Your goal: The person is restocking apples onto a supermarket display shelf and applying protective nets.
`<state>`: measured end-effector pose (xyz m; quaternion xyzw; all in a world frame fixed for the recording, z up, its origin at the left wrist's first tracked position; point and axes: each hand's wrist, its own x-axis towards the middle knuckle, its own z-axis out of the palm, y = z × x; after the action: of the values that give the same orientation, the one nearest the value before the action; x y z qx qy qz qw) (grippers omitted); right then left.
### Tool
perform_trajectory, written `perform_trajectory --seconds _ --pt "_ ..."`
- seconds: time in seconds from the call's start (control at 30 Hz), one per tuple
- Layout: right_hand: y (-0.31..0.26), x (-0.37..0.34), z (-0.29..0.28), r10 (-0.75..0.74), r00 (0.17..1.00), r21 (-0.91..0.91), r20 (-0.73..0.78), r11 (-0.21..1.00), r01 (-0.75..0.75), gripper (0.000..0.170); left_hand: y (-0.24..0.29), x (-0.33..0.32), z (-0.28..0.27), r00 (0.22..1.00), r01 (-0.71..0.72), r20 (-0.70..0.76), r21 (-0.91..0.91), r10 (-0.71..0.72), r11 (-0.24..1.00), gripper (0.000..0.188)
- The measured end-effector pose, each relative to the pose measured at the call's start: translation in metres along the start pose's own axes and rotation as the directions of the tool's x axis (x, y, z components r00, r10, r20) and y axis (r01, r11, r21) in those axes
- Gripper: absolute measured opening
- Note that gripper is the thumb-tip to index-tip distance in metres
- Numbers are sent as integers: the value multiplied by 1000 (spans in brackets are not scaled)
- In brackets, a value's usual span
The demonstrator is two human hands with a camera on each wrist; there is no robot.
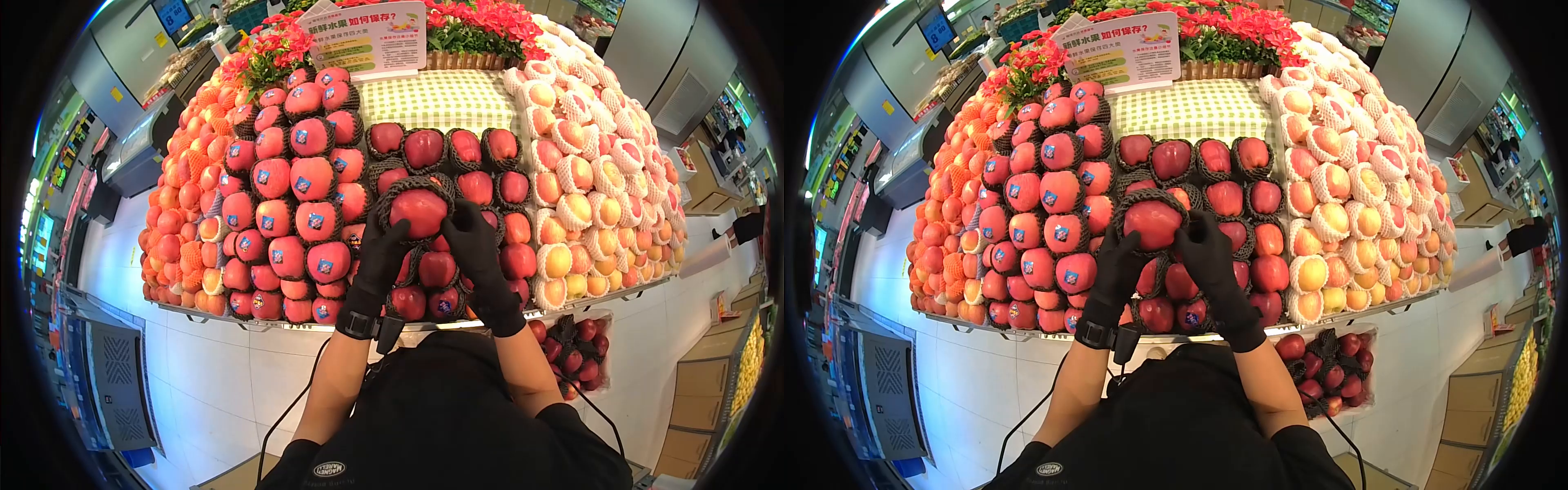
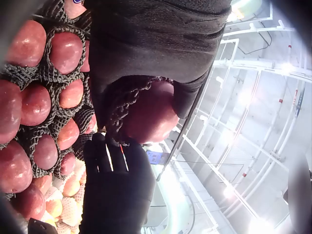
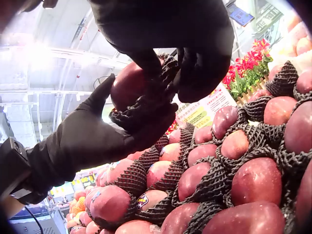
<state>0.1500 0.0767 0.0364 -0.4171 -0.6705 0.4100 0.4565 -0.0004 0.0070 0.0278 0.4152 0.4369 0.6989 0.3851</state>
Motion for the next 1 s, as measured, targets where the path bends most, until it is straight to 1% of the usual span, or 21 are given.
perform_trajectory --seconds 0.03,0.1,0.2,0.3,0.37,0.47,0.53,0.6,0.7,0.8,0.9,1.0 --pt "3 1 1 18 1000 -38 -12 999 -19 36 -1 0 0 1000 0 -3 20 0 1000 55" --pt "12 3 3 52 998 -112 -37 992 -56 35 -1 1 -2 981 186 -10 -230 -193 955 56" --pt "11 4 1 41 999 -130 -24 991 -44 31 7 -2 2 982 175 -9 -341 -190 924 43" --pt "-1 0 1 6 996 -177 -85 984 -21 30 -5 -4 -2 987 130 -51 -280 -150 951 42" --pt "2 0 3 -13 995 -197 -94 980 -6 30 -12 -6 -4 990 102 -76 -214 -120 972 41" --pt "-4 -2 3 -29 995 -210 -97 978 8 29 -11 -7 -3 987 106 -98 -179 -125 978 44" --pt "-8 -2 3 -44 994 -219 -97 976 22 29 -10 -6 -2 977 152 -105 -276 -187 949 47" --pt "-11 -1 3 -68 993 -232 -98 972 44 29 -10 -2 -1 953 218 -93 -455 -289 863 49" --pt "-16 -3 3 -46 995 -238 -88 971 24 28 -17 0 3 972 124 -157 -294 -176 948 51" --pt "-7 -4 4 -25 996 -235 -89 972 4 27 -22 0 2 965 102 -200 -304 -168 947 49" --pt "0 -4 5 -28 996 -220 -85 976 9 25 -25 0 2 964 97 -209 -307 -166 947 50" --pt "-10 -4 1 -7 999 -164 -48 987 -1 26 -24 2 0 974 73 -203 -131 -99 989 51"
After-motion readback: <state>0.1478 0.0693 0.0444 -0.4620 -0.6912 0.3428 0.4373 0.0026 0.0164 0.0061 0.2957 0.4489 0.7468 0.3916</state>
